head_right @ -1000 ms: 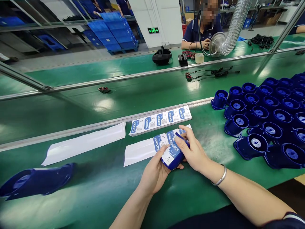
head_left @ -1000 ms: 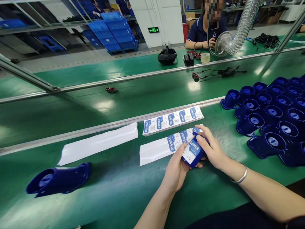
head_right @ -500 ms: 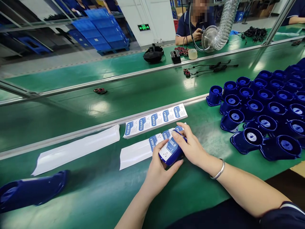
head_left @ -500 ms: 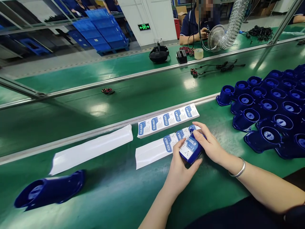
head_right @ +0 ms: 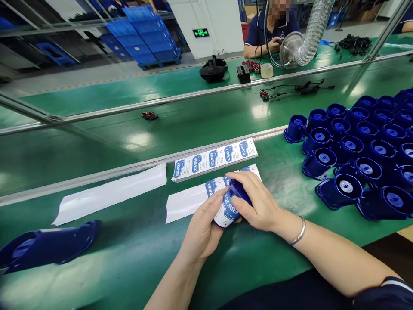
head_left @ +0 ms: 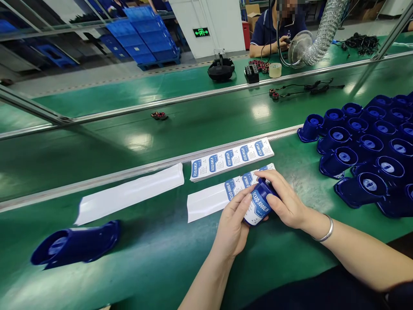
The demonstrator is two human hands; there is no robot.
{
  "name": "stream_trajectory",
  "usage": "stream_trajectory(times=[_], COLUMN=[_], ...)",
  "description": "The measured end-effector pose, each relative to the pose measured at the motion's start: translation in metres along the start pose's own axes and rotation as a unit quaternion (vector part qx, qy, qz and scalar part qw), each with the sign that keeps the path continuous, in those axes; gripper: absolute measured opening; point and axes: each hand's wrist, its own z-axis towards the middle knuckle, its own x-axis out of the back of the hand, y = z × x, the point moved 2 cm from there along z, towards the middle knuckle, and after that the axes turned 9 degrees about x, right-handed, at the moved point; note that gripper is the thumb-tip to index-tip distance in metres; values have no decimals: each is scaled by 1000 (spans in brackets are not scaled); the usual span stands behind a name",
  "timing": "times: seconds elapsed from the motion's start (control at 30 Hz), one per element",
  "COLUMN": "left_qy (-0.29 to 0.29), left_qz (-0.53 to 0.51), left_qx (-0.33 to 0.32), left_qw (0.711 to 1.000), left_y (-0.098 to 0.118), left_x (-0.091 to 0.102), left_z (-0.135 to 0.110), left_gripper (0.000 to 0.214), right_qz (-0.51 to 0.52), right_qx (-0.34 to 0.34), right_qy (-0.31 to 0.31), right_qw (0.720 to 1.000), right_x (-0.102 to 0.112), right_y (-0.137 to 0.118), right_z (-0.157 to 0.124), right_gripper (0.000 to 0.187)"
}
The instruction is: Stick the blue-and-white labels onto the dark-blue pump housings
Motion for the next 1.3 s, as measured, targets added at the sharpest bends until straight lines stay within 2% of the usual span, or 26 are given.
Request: stream_trajectory(times=[0.13,0.27,0.47,0.53,0.63,0.73,0.83,0.93,1.07,1.2,1.3], left_qy=[2,22,115,83,-3,-18,-29,-20,8,19,28], left_qz=[61,152,302,260,98,-14,-46,-32,38,134,210], left_qx=[-61,-90,-206,-184,-83,-6,31,11,-63,-126,-154], left_qw=[996,984,924,944,992,1000,998,999,997,983,965], left_y=[0,-2,-1,1,4,5,2,0,0,0,0], left_x=[-2,-3,-3,-3,-1,2,2,1,-2,-1,0], left_z=[-3,-3,-6,-6,-4,0,5,4,1,0,1], left_gripper=[46,60,66,67,53,35,34,37,34,33,42], right_qz=[3,17,40,39,22,-5,-25,-29,-38,-46,-45], right_qx=[-4,-30,-41,-21,34,107,153,155,131,120,105], right_qy=[7,15,29,29,17,-20,-43,-41,-28,-18,-7], right_qw=[1000,999,998,999,999,994,987,987,990,992,993], right_x=[0,0,1,2,1,-2,-5,-7,-8,-9,-9], right_y=[1,1,1,1,0,-3,-4,-3,-3,-3,-2], right_z=[-1,-1,1,0,0,-1,-1,-1,-2,-5,-8], right_gripper=[46,43,41,41,43,48,51,50,48,47,46])
